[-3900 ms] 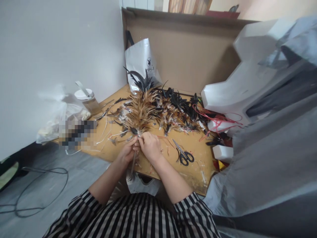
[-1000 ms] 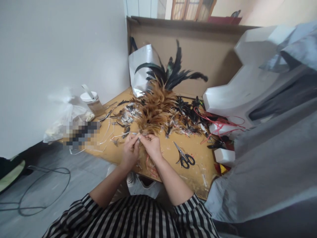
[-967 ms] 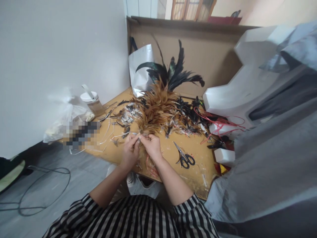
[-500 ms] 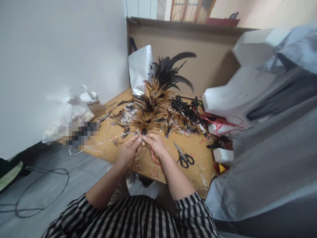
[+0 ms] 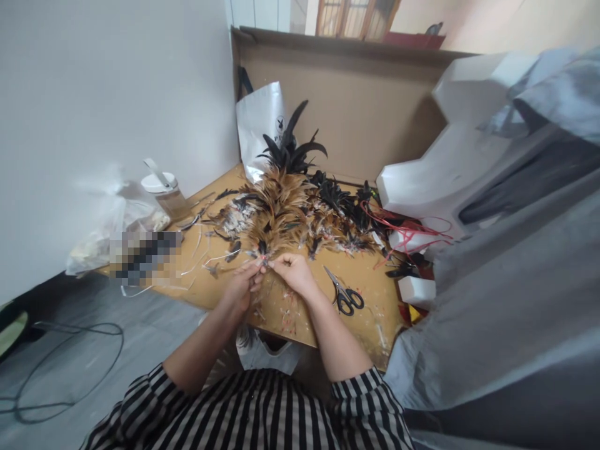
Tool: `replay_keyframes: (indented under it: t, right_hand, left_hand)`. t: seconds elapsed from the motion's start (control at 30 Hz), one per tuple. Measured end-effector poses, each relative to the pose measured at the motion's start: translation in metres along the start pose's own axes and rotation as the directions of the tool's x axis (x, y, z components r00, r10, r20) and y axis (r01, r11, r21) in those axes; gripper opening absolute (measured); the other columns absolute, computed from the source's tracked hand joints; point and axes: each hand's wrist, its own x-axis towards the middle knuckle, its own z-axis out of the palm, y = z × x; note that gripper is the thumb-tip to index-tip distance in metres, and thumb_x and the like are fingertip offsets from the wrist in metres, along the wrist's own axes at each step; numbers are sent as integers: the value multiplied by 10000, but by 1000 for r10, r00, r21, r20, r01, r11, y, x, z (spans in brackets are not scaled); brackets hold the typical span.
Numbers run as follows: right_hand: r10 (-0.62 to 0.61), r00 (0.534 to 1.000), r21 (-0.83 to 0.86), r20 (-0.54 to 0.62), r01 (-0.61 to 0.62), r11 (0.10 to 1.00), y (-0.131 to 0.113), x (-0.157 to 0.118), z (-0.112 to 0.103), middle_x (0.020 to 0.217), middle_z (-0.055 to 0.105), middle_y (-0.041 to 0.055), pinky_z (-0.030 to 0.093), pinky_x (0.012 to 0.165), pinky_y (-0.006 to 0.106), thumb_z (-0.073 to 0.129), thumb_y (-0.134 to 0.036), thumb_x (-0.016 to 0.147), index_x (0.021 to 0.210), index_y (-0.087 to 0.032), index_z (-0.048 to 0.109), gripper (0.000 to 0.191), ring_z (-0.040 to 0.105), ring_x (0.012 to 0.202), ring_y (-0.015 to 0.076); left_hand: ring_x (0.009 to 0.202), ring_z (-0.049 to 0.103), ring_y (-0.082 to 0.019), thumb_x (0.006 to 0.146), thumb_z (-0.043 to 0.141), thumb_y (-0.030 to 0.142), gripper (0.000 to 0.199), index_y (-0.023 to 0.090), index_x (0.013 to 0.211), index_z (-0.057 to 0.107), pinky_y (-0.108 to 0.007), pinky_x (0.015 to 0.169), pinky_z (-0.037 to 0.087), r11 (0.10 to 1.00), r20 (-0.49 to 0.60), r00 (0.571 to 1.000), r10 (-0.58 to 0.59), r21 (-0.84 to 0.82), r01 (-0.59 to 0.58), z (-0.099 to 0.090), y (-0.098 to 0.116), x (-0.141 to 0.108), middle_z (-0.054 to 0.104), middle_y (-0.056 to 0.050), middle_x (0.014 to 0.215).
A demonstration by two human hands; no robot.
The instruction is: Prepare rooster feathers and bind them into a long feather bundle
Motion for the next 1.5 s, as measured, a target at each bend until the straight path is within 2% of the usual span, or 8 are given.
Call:
replay_keyframes:
  t: [0.3,0.53,0.77,0.97,1.07,1.17,1.3,1.5]
  right_hand:
    - [20,999,-370,-43,-35,928,18,3,-75,573,571,10,341,510,222,542,-396,714,616,-130,630,298,471,518,107]
    - [17,897,-836,-443,-419,354,28,21,-133,866,681,123,422,710,282,483,-242,740,850,-184,704,255,622,821,216]
    - [7,890,-871,-457,-448,202,44,34,-125,938,657,201,448,757,319,452,-222,795,916,-105,688,290,625,889,251]
    - [-29,846,-809,-533,-499,310,52,36,-134,885,668,181,435,715,308,470,-203,758,845,-113,698,260,626,842,242]
    - [-51,817,-659,-575,-426,620,49,34,-138,742,663,113,406,615,278,511,-273,718,746,-133,685,225,591,684,190]
    - [96,847,-156,-524,-206,966,37,30,-129,516,543,7,305,460,229,580,-360,660,671,-131,630,234,428,457,100]
    - [183,961,457,-205,-71,886,11,23,-96,496,477,-46,186,403,189,713,-330,556,642,-159,554,249,311,415,47]
    - [147,989,560,24,-135,818,-11,18,-34,572,580,-8,275,428,191,735,-312,567,607,-154,554,243,411,452,55]
  left_hand:
    - [364,283,5,671,626,109,127,115,763,539,-93,277,150,952,64,986,-155,-257,166,-10,-7,23,473,34,613]
    - [364,287,9,730,561,74,88,115,786,509,-77,269,171,918,71,971,-230,-315,241,-14,-10,25,455,31,628]
    - [372,295,12,729,572,95,90,118,752,488,-77,272,166,927,77,975,-209,-302,223,-13,-11,25,445,28,638]
    - [373,292,12,736,565,93,81,115,775,498,-73,270,169,930,84,977,-194,-302,210,-14,-13,27,446,30,636]
    - [375,299,11,743,559,94,74,113,788,504,-73,271,170,929,86,978,-191,-306,209,-13,-13,26,450,29,634]
    - [375,303,9,741,573,103,80,114,789,511,-75,271,169,934,75,978,-193,-292,207,-13,-14,26,458,29,632]
    - [381,310,7,728,587,102,81,109,774,522,-75,277,179,943,67,984,-167,-281,179,-14,-17,28,486,20,641]
    - [389,325,0,699,624,119,116,108,781,543,-88,292,177,951,51,988,-143,-270,151,-13,-19,27,518,8,648]
